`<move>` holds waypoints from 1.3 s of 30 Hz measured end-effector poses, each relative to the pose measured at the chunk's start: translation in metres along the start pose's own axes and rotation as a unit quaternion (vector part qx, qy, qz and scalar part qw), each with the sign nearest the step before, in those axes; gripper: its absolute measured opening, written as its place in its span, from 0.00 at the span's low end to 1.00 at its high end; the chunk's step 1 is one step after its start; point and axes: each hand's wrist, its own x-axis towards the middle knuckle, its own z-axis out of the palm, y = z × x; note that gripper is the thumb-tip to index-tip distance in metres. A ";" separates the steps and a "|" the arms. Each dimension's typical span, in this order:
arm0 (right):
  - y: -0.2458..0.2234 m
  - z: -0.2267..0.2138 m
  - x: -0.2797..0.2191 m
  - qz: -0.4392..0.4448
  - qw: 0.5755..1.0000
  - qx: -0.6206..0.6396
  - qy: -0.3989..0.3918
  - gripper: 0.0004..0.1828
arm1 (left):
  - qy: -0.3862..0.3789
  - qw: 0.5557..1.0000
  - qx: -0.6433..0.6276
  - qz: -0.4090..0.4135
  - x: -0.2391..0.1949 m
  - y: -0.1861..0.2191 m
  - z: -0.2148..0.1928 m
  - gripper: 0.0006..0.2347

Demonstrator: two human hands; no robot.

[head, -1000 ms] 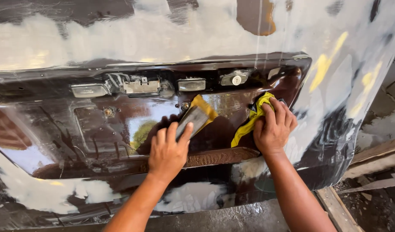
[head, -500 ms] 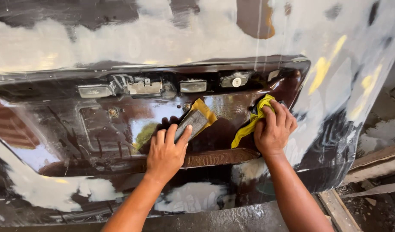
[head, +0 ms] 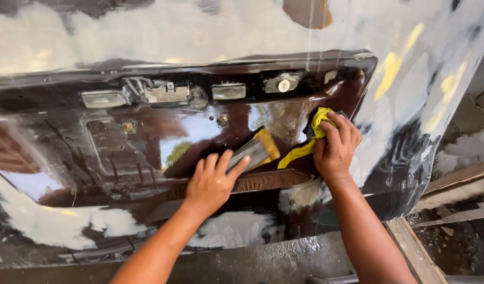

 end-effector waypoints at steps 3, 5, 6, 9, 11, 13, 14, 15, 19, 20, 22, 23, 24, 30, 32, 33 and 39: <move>0.001 0.001 -0.001 0.001 1.000 0.004 0.013 0.17 | -0.021 0.999 0.044 0.004 0.000 0.008 -0.007 0.23; 0.001 0.000 -0.001 0.000 1.000 0.010 0.017 0.17 | -0.010 0.999 0.036 0.003 0.036 0.019 0.012 0.24; 0.000 0.000 0.000 -0.004 1.000 0.016 0.021 0.16 | 0.002 1.000 0.030 0.002 0.055 0.024 0.022 0.25; 0.006 -0.005 -0.001 0.001 0.999 0.038 0.028 0.16 | 0.004 1.000 0.013 0.003 0.099 0.033 0.029 0.26; 0.007 -0.008 -0.003 0.007 0.999 0.039 0.026 0.17 | -0.002 1.000 0.011 0.007 0.087 0.030 0.017 0.26; 0.009 -0.010 -0.004 0.012 0.999 0.038 0.023 0.17 | -0.010 1.000 0.006 0.009 0.061 0.022 0.005 0.26; 0.010 -0.011 -0.005 0.013 0.999 0.034 0.016 0.18 | -0.025 1.000 0.013 0.013 0.040 0.016 -0.001 0.25; 0.010 -0.011 -0.004 0.013 0.999 0.031 0.011 0.18 | -0.039 0.999 0.023 0.016 0.019 0.008 -0.007 0.25; 0.006 -0.012 0.001 0.015 0.999 0.040 0.004 0.19 | -0.054 0.997 0.062 0.009 0.007 0.011 -0.011 0.24; 0.003 -0.015 0.003 0.004 0.999 0.045 0.000 0.19 | -0.037 0.998 0.056 0.014 0.017 0.015 -0.006 0.25; 0.001 -0.019 0.005 -0.007 0.999 0.052 -0.006 0.20 | -0.023 0.998 0.049 0.017 0.049 0.023 0.005 0.25; 0.001 -0.019 0.004 -0.018 0.999 0.045 -0.011 0.22 | -0.016 0.999 0.033 0.014 0.068 0.027 0.012 0.26; 0.000 -0.019 0.004 -0.028 0.999 0.039 -0.015 0.23 | -0.010 1.000 0.018 0.010 0.087 0.031 0.018 0.26; 0.033 -0.017 0.008 -0.041 0.997 0.017 -0.056 0.25 | -0.031 0.997 0.032 0.067 0.052 0.008 -0.006 0.27; 0.035 -0.022 0.020 -0.039 0.997 0.011 -0.064 0.25 | -0.059 0.993 0.058 0.085 0.020 -0.005 -0.026 0.27; 0.033 -0.020 0.030 -0.040 0.997 0.009 -0.067 0.25 | -0.086 0.987 0.090 0.101 0.004 -0.015 -0.038 0.27; 0.028 -0.015 0.036 -0.035 0.998 0.010 -0.060 0.25 | -0.093 0.990 0.019 0.106 0.018 -0.003 -0.014 0.25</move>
